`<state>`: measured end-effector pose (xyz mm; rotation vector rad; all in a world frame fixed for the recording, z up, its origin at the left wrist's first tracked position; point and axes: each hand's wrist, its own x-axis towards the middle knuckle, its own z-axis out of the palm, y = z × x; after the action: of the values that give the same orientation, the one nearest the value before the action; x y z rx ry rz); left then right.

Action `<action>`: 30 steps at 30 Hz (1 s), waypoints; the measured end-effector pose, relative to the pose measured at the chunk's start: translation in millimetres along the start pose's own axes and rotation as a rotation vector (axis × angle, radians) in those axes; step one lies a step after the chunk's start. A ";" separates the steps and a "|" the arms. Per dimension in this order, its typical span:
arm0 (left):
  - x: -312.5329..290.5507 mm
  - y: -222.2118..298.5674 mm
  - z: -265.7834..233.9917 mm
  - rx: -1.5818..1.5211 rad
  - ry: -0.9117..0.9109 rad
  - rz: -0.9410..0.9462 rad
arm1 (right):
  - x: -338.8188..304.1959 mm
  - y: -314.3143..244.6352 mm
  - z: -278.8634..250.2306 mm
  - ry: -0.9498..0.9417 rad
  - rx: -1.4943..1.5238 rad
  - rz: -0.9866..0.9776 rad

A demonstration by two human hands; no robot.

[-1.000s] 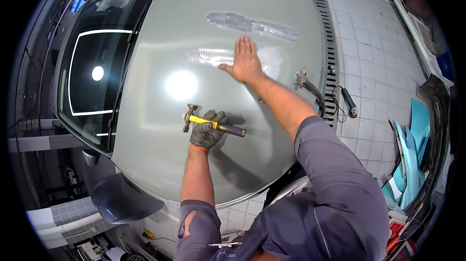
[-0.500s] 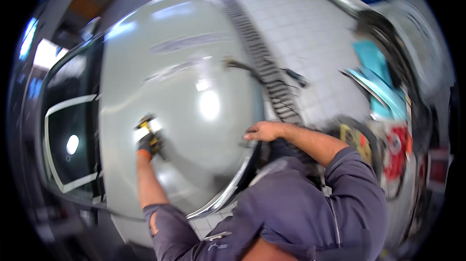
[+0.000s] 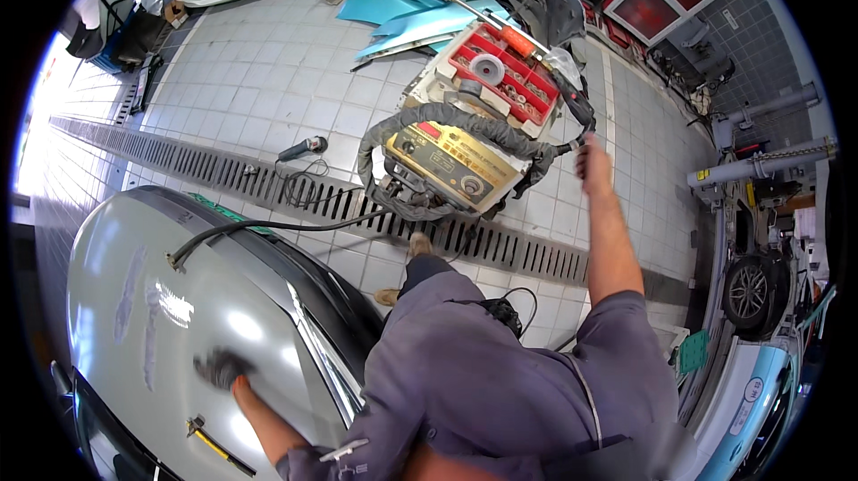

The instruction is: The person uses a hammer and a pneumatic heat gun to repair a dent on a car hood. They repeatedly tap the metal surface with the hammer and apply heat with the gun, checking the surface with their hand between actions.

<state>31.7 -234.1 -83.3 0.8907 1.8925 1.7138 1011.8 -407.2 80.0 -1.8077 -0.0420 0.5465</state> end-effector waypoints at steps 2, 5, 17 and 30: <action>-19.6 5.4 83.1 0.055 -0.268 -0.050 | 57.3 -8.8 -24.6 0.022 0.099 0.149; -105.8 82.6 233.7 0.682 -0.656 0.356 | 118.4 -22.6 -40.7 -0.221 0.339 0.399; -244.0 191.8 358.1 0.551 -1.044 0.150 | 208.8 36.0 43.8 -0.386 0.927 0.261; -367.3 286.2 590.2 -0.778 -0.878 -0.966 | 35.8 43.7 11.7 -1.036 1.065 0.114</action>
<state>747.2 -69.7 78.6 0.2213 0.7076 0.9953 1028.3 -399.4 25.2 -0.3804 -0.2927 1.2435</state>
